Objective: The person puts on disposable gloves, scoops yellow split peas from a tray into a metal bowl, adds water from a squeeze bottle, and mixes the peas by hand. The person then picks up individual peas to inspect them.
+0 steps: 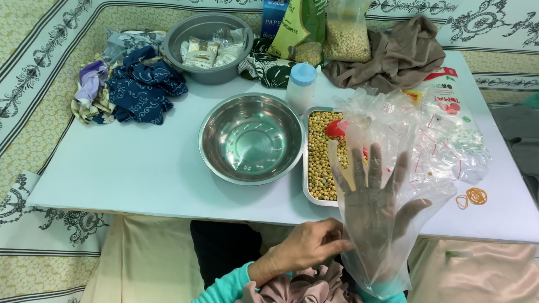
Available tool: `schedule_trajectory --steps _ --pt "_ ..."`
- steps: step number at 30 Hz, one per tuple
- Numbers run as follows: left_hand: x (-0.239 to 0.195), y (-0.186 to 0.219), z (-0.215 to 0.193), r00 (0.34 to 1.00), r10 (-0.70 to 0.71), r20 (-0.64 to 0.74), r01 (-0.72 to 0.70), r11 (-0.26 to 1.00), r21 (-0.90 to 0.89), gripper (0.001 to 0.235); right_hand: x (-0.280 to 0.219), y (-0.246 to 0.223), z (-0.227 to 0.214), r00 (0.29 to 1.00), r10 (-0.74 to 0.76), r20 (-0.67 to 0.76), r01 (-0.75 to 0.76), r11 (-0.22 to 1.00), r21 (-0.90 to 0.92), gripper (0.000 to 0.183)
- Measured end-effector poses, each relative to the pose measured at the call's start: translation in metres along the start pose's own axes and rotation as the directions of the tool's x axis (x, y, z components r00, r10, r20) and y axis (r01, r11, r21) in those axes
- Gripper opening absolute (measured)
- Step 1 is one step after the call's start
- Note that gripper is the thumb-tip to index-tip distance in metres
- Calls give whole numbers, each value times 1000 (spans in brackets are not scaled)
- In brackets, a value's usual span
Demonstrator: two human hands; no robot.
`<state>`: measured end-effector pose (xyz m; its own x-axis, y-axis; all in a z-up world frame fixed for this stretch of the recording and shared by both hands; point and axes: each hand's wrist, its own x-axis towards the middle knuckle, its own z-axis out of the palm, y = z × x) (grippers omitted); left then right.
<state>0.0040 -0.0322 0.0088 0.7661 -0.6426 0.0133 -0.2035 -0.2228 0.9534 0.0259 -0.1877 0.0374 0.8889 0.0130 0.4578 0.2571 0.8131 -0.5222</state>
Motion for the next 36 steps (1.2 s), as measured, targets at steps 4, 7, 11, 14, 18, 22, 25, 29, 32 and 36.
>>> schedule_trajectory --steps 4,7,11,14,18,22,25,29,32,36 --pt "3 -4 11 986 161 -53 -161 987 0 28 4 3 -10 996 -23 90 20 999 32 68" --pt "2 -11 12 983 182 -10 -181 983 25 31 8 -5 14 992 24 -123 -18 998 55 68" --pt "1 -22 8 991 83 106 -92 993 79 33 16 -9 -3 978 159 -137 -86 898 431 70" --pt "3 -24 2 994 23 103 -43 981 188 39 18 -9 -28 981 147 -128 -74 888 453 71" --pt "11 -22 1 993 13 115 -49 949 312 38 18 -14 -36 990 98 -102 -29 847 530 73" --pt "18 -5 0 985 -29 168 -3 983 186 36 21 -26 -31 975 138 -173 -25 848 530 74" --pt "25 4 -2 1000 2 -5 -1 989 147 52 19 -32 -22 969 54 -240 41 927 372 77" --pt "34 18 -4 934 208 -291 -166 972 165 47 8 -21 6 969 -75 -236 51 993 -107 69" --pt "39 25 3 839 378 -391 -282 917 282 46 7 -7 -1 938 -162 -308 175 985 13 82" --pt "35 30 19 829 493 -265 -406 856 321 64 8 -1 -16 964 -266 -14 211 795 -569 83"
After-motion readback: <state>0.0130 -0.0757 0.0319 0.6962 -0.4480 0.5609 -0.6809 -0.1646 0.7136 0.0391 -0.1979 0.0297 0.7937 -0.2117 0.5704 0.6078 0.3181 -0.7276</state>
